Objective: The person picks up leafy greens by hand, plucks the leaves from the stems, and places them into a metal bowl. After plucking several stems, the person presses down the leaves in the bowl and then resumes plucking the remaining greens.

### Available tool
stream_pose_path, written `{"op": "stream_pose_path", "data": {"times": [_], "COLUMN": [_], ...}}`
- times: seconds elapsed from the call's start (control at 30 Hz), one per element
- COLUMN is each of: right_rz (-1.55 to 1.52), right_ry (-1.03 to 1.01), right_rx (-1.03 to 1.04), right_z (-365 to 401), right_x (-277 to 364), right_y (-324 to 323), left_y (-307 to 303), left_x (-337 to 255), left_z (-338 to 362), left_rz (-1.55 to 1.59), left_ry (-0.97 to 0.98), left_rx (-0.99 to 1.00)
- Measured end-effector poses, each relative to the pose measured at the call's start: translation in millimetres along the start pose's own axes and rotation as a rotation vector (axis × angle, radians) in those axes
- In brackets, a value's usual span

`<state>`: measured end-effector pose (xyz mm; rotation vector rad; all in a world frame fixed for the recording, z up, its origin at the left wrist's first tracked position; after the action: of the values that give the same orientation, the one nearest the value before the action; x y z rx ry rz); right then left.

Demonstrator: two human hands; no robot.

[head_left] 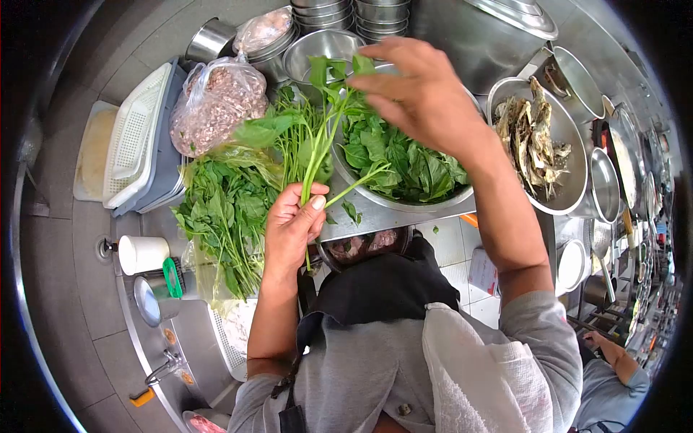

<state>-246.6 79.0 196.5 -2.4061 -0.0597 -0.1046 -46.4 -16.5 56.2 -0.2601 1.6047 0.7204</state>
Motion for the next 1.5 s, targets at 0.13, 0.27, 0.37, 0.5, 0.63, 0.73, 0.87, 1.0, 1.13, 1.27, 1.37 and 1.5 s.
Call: {"op": "stream_pose_path", "data": {"times": [0.13,0.27,0.37,0.5,0.63,0.73,0.87,1.0,1.13,1.27,1.37,1.5], "right_rz": [0.006,-0.097,-0.105,-0.086,-0.074,-0.05,-0.076,-0.516,-0.963,-0.26,-0.073,0.018], "right_ry": [-0.056,-0.054,-0.06,-0.069,-0.008,0.008,0.074,0.44,0.92,0.686,0.31,0.034], "right_rx": [0.16,0.169,0.163,0.099,0.179,0.169,0.227,0.095,-0.073,0.091,-0.066,0.081], "right_z": [1,7,6,2,10,14,20,39,68,66,38,17], "right_x": [0,3,2,7,10,4,2,-16,-59,-65,-25,10], "right_y": [29,45,50,33,26,29,33,49,61,31,10,22], "left_y": [-4,-10,-11,-21,-25,-25,-29,-26,-24,-33,-27,-19], "left_x": [-1,0,0,0,-2,-5,-5,-4,0,4,2,2], "left_z": [3,12,11,4,2,1,2,1,2,3,0,-2], "left_rz": [-0.021,-0.016,-0.029,-0.07,-0.141,-0.109,-0.129,-0.14,-0.065,-0.038,-0.103,-0.146], "left_ry": [0.026,0.004,-0.001,0.067,0.124,0.114,0.106,0.098,0.098,0.07,0.092,0.089], "left_rx": [-0.049,-0.081,-0.095,-0.29,-0.341,-0.297,-0.319,-0.269,-0.265,-0.275,-0.267,-0.233]}}
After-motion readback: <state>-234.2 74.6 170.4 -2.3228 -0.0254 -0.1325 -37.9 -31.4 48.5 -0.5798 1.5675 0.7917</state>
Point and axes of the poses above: each hand's wrist, its own z-axis away from the middle knuckle, its own y-axis out of the palm, x = y × z, the point moved 6 cm from there along -z, towards the middle knuckle, and after that the axes turned 6 degrees about y, right-handed, at the moved point
